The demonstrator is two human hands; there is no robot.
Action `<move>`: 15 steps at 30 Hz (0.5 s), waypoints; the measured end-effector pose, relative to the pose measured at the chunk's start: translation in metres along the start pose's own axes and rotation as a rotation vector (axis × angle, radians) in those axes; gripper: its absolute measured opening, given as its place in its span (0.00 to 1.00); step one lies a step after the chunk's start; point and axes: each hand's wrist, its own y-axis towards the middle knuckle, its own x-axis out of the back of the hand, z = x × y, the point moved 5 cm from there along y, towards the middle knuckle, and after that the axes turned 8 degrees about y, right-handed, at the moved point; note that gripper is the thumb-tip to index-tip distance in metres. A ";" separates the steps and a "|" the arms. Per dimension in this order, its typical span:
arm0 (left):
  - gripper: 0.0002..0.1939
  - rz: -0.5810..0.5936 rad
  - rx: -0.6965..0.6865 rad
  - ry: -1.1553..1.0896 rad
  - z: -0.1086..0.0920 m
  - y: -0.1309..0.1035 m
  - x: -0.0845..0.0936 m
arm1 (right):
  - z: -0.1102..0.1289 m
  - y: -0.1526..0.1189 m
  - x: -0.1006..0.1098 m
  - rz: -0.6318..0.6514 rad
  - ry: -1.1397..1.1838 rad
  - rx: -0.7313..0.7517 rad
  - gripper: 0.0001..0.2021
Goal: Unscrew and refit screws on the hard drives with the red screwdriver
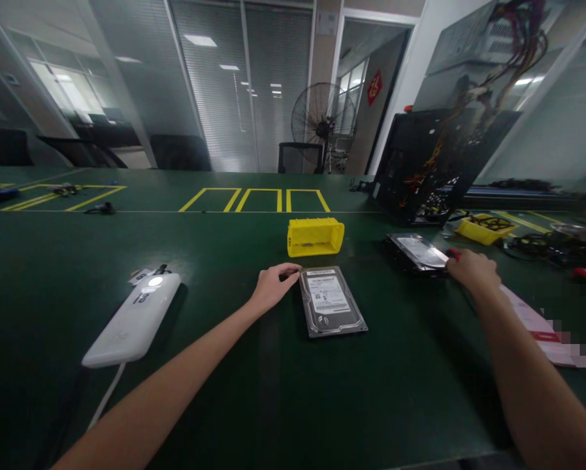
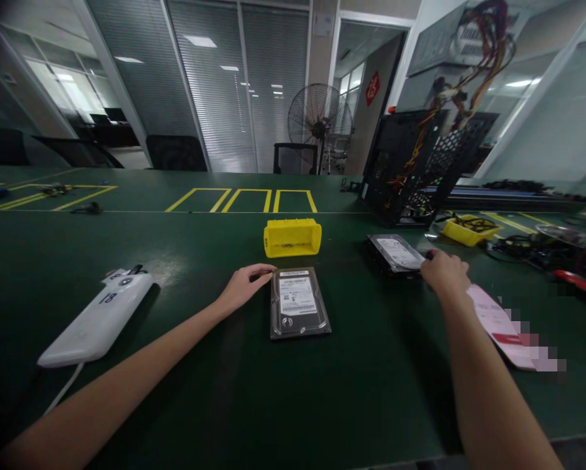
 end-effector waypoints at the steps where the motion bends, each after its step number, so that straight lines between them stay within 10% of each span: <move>1: 0.15 0.002 -0.002 0.000 0.000 0.000 0.000 | -0.002 0.001 0.000 0.019 0.007 -0.027 0.24; 15: 0.14 0.028 0.033 0.009 -0.001 0.000 0.000 | -0.011 0.013 -0.002 0.018 0.053 -0.004 0.22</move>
